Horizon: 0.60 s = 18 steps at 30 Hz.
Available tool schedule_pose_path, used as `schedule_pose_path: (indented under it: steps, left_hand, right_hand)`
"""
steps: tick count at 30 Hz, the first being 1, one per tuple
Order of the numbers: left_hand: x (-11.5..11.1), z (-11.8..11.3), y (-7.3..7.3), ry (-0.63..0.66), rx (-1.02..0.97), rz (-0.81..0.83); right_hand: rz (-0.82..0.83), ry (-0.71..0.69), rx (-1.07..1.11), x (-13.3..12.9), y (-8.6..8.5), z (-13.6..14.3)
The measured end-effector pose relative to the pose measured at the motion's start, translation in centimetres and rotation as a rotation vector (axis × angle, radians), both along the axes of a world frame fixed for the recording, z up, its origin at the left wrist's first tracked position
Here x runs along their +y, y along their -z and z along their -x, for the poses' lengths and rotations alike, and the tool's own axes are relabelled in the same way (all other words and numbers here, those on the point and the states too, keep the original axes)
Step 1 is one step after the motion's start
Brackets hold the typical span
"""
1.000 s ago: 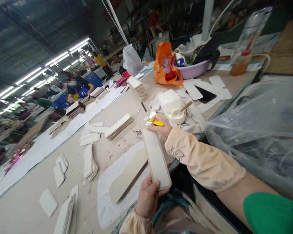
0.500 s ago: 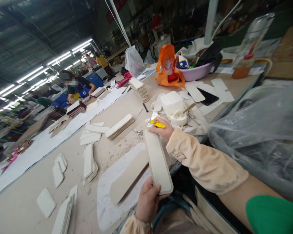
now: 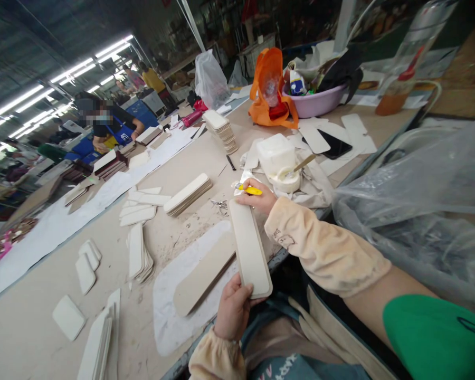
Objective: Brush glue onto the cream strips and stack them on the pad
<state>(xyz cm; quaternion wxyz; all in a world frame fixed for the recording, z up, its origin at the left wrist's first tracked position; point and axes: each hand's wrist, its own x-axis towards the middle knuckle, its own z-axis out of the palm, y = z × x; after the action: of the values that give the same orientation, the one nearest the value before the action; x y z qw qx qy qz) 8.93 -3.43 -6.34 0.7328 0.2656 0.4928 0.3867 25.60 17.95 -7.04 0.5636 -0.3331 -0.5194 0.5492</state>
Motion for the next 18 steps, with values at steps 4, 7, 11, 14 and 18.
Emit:
schedule_pose_path:
  steps: [4,7,11,14,18]
  left_hand:
    - [0.12,0.12,-0.07,-0.045,0.019,0.003]
    - [0.15,0.16,-0.14,-0.053,0.013,-0.002]
    - [0.1,0.28,-0.15,-0.046,-0.012,0.015]
    - [0.12,0.39,-0.16,-0.033,-0.016,0.02]
    - [0.01,0.36,-0.56,-0.068,0.014,0.001]
  right_hand:
    - [-0.005,0.025,-0.08,0.02,0.05,-0.1]
    - [-0.001,0.046,-0.162,-0.06,-0.11,-0.19]
    - [0.001,0.024,-0.158,0.01,-0.06,-0.21]
    - [-0.023,0.024,-0.142,0.19,0.17,-0.1]
    - [-0.017,0.042,-0.132,0.04,-0.14,0.08]
